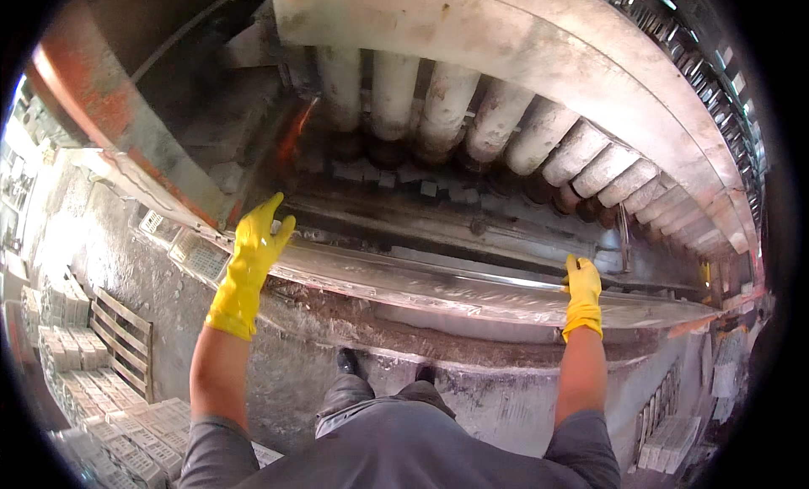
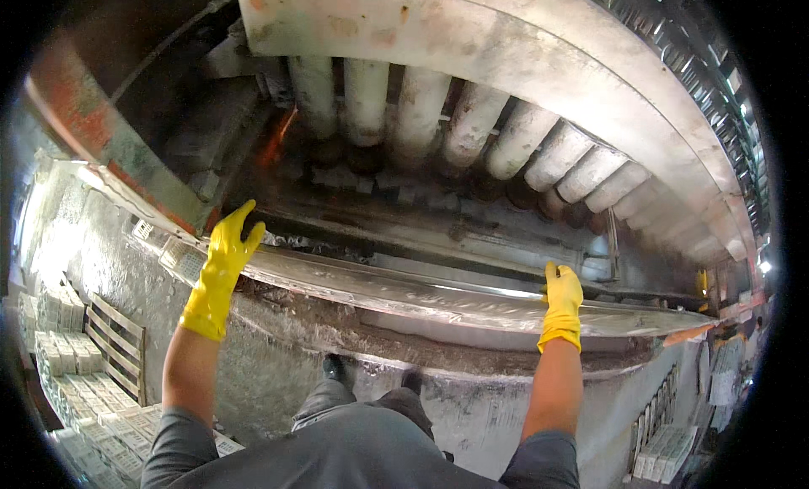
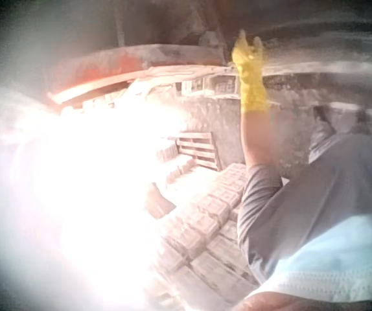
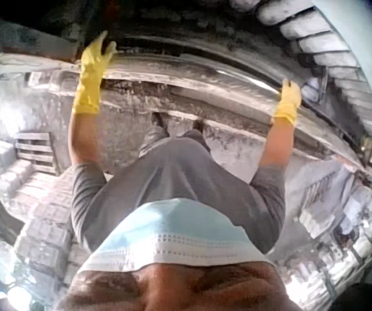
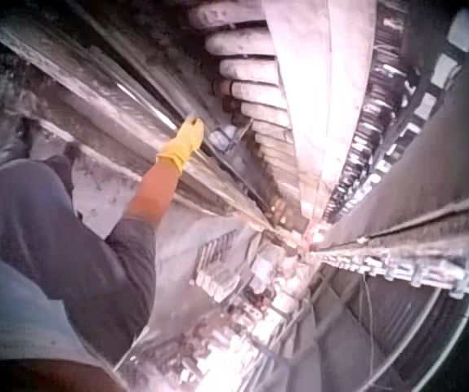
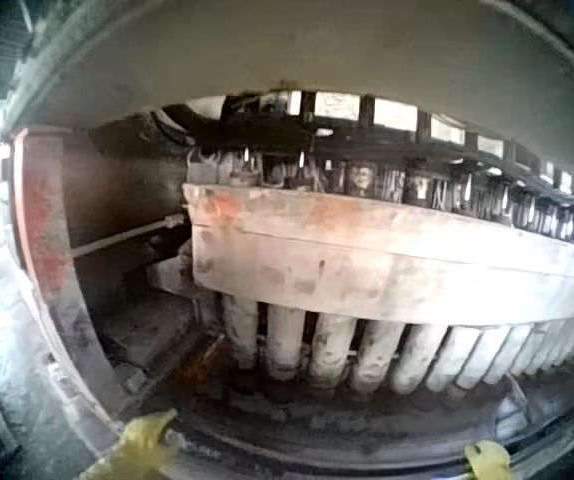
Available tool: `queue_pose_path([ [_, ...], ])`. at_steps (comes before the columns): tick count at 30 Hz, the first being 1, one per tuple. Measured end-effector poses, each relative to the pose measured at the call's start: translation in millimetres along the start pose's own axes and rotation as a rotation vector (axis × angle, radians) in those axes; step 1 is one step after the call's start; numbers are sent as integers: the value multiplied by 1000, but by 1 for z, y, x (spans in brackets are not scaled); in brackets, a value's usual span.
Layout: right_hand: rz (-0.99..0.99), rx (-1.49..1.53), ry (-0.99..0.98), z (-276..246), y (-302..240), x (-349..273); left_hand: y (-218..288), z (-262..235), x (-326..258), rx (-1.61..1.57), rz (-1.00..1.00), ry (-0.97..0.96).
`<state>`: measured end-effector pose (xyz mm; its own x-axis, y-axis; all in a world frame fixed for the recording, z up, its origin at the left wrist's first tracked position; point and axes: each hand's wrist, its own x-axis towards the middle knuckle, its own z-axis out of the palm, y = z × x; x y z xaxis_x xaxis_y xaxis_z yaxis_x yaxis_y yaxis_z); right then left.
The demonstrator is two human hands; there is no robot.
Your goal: The person operates a large industrial conveyor with rollers, using both hands to guide and adjust a metal sheet or tray on the conveyor surface. They then move to a nearby bin and use a metal tool to arrange small white blocks inside it before returning to the conveyor to continue guiding the sheet.
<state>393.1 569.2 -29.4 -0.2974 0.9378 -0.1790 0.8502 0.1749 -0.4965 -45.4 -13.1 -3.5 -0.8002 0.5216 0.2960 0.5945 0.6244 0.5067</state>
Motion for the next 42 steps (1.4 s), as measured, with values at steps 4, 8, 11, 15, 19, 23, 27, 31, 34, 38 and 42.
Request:
queue_pose_path([
  [4,-14,-106,53,-4,-19,5,-20,20,42,260,-320,-122],
  [8,-10,-267,0,-8,-40,5,-30,21,61,338,-440,-342],
  [11,-22,-169,14,-9,-48,5,-25,23,72,386,-471,-374],
  [15,14,-211,-31,-7,-51,24,-25,24,93,456,-508,-454],
  [19,-55,-399,50,-3,-56,40,-39,33,101,452,-516,-273],
  [23,33,-368,-3,-3,-69,47,-55,44,116,526,-544,-276],
  [27,60,-268,71,-1,-71,50,-61,48,119,536,-517,-249],
  [31,93,-269,98,1,-64,48,-60,47,110,503,-500,-204],
  [34,156,-200,68,-1,-58,40,-55,43,102,486,-514,-236],
  [38,78,-229,208,3,-50,25,-44,38,90,515,-532,-184],
  [42,88,-261,211,-2,-40,10,-35,34,75,514,-530,-169],
])
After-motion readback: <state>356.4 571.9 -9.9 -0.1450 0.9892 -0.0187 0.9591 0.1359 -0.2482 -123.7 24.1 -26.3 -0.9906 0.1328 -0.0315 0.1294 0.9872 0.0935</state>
